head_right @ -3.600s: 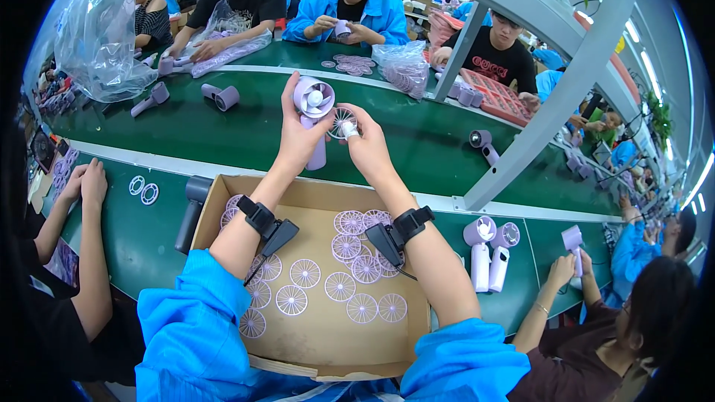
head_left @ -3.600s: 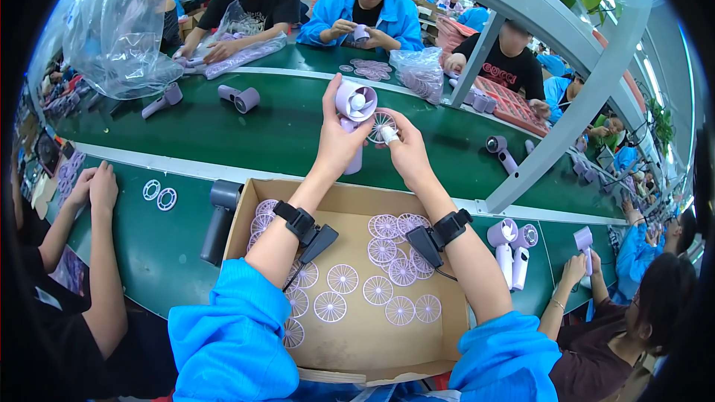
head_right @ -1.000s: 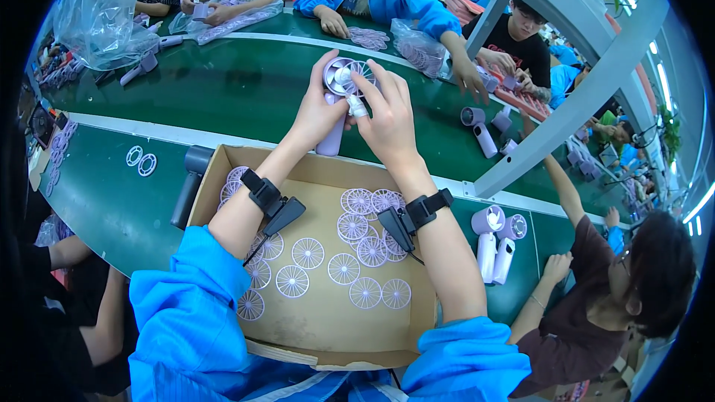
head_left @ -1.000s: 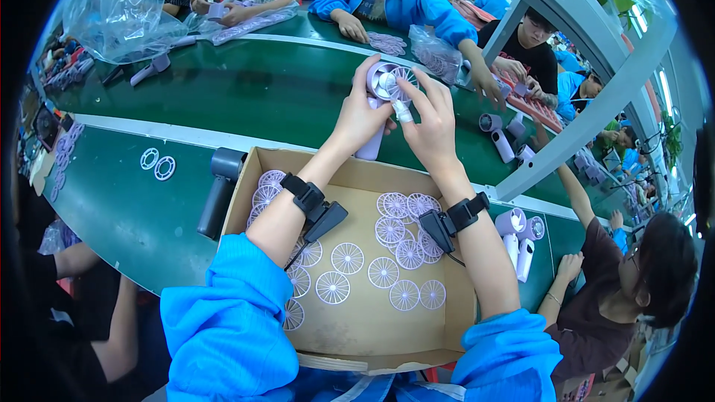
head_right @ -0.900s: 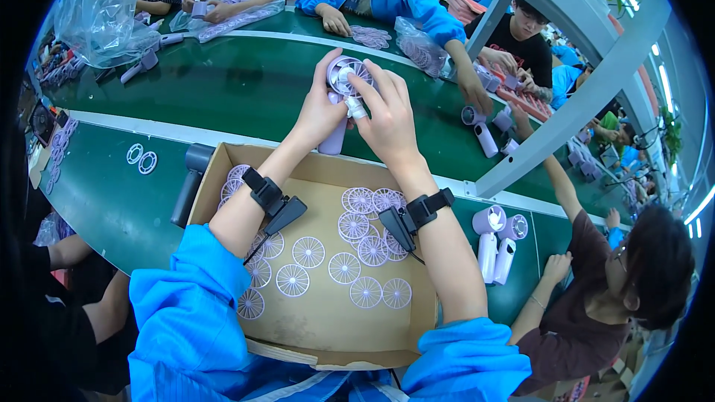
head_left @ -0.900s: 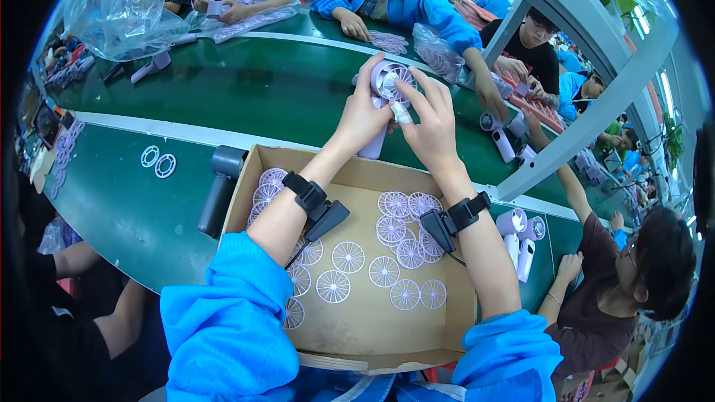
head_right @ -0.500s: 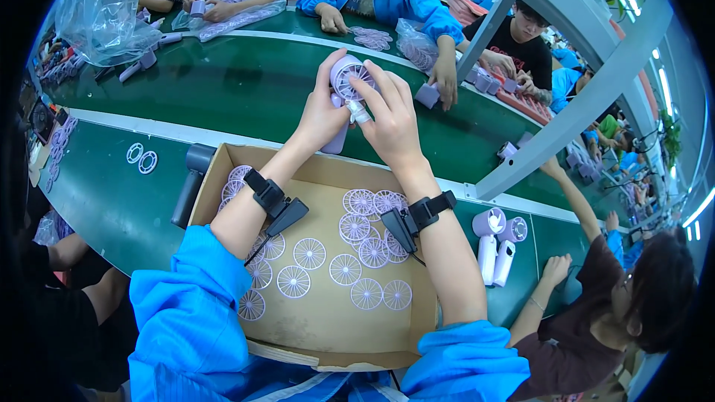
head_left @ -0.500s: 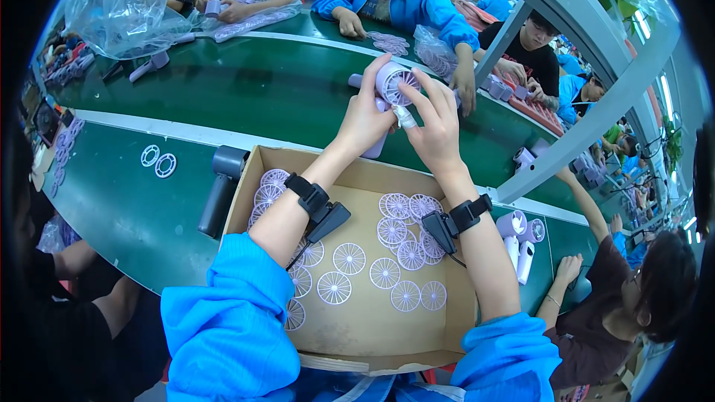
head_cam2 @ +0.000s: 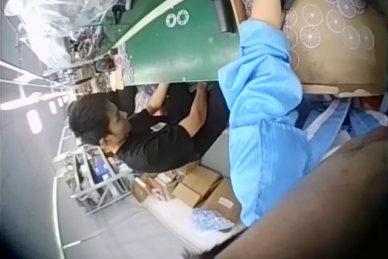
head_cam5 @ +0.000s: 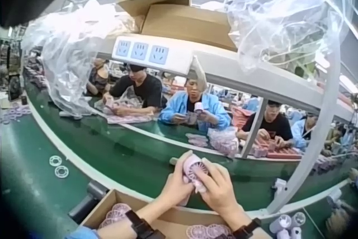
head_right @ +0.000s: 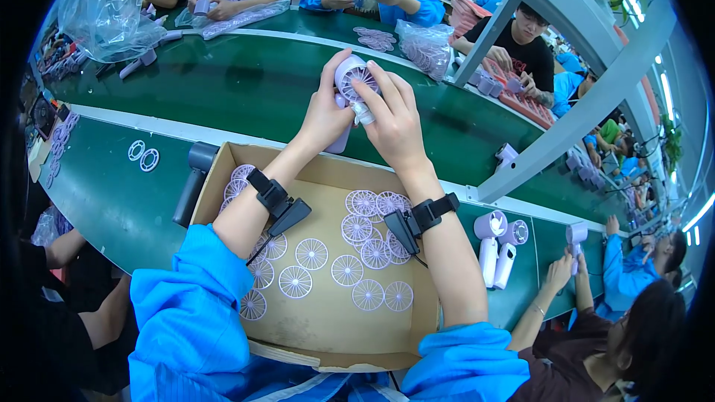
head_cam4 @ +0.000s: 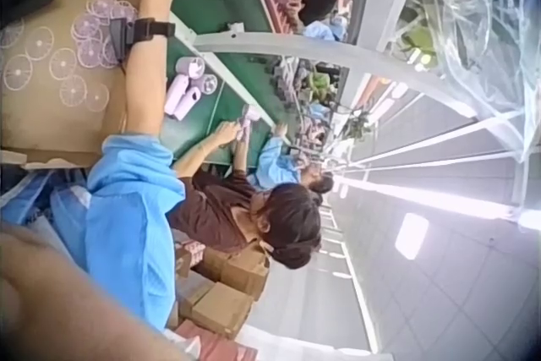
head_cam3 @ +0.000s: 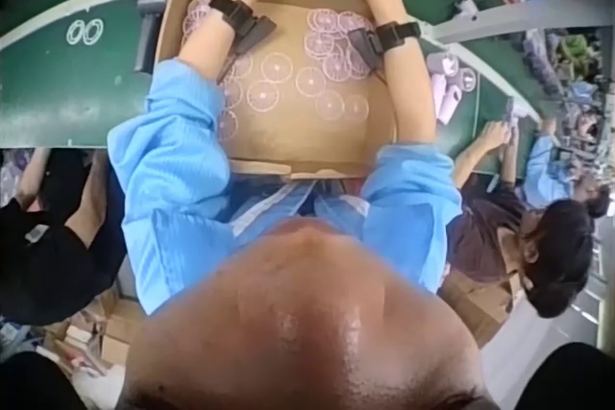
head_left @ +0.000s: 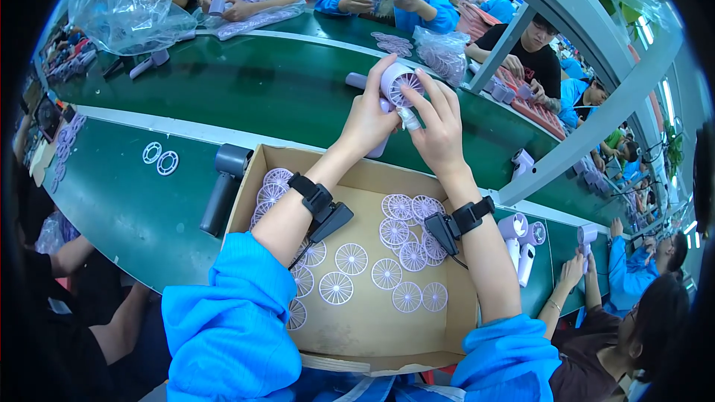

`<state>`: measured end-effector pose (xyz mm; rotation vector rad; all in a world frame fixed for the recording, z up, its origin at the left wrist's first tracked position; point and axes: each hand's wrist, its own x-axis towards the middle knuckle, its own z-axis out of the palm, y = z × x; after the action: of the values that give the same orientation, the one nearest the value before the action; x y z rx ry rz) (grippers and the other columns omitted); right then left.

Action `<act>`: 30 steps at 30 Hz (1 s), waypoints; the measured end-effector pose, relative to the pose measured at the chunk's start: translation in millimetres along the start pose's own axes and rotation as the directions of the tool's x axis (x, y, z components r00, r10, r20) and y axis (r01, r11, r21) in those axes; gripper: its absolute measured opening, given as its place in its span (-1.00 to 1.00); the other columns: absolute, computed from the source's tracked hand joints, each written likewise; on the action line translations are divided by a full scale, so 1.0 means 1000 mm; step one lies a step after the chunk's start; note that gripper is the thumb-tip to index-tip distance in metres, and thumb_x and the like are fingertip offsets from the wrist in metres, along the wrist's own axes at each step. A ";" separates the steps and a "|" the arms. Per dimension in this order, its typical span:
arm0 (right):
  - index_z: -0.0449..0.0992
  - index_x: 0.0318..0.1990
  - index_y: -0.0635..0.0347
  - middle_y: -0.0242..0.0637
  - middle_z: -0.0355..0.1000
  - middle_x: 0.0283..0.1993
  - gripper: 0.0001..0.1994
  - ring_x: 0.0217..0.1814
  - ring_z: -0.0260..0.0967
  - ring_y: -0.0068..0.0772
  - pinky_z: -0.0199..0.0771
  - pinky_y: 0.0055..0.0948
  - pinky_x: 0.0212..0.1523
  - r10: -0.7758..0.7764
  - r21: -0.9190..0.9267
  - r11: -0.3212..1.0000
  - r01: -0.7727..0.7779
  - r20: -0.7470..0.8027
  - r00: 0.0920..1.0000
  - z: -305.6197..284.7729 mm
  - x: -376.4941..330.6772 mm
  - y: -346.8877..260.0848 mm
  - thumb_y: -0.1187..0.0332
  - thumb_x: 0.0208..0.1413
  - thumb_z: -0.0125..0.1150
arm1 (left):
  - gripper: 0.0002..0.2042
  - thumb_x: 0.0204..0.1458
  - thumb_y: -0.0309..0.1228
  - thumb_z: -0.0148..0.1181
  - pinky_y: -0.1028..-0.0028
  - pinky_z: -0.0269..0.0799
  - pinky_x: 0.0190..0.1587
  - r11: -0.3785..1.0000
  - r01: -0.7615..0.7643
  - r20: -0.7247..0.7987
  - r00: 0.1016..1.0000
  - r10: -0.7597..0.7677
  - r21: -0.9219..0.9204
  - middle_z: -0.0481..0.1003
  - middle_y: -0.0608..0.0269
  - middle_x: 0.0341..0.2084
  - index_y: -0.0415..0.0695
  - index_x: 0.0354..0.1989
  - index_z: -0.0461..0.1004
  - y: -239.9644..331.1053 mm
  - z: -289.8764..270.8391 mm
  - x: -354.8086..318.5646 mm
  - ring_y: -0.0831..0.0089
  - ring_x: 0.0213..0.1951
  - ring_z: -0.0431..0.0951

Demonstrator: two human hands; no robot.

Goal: The person assembles handheld fans by picking up a fan body, inserting a fan blade, and pressing a fan cover onto the front. The person then places the assembled fan onto the conveyor belt and repeats the process.

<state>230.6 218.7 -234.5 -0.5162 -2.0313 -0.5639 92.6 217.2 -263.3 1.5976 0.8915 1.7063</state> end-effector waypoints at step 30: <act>0.54 -0.07 0.12 -0.08 0.34 0.09 -0.56 0.04 0.29 -0.02 0.40 -0.22 0.01 0.053 -0.099 0.994 -0.048 0.043 0.998 0.000 0.000 -0.007 0.53 -0.25 0.28 | -0.31 -0.01 -0.62 0.08 0.49 0.48 -0.55 0.987 0.151 0.115 0.983 -0.144 -0.050 0.40 0.11 -0.09 0.15 0.30 -0.02 0.005 -0.004 0.001 0.42 -0.41 0.53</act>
<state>226.7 213.3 -235.8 -0.6427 -2.0353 -0.6286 88.6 214.8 -258.5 1.5325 0.8746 1.5130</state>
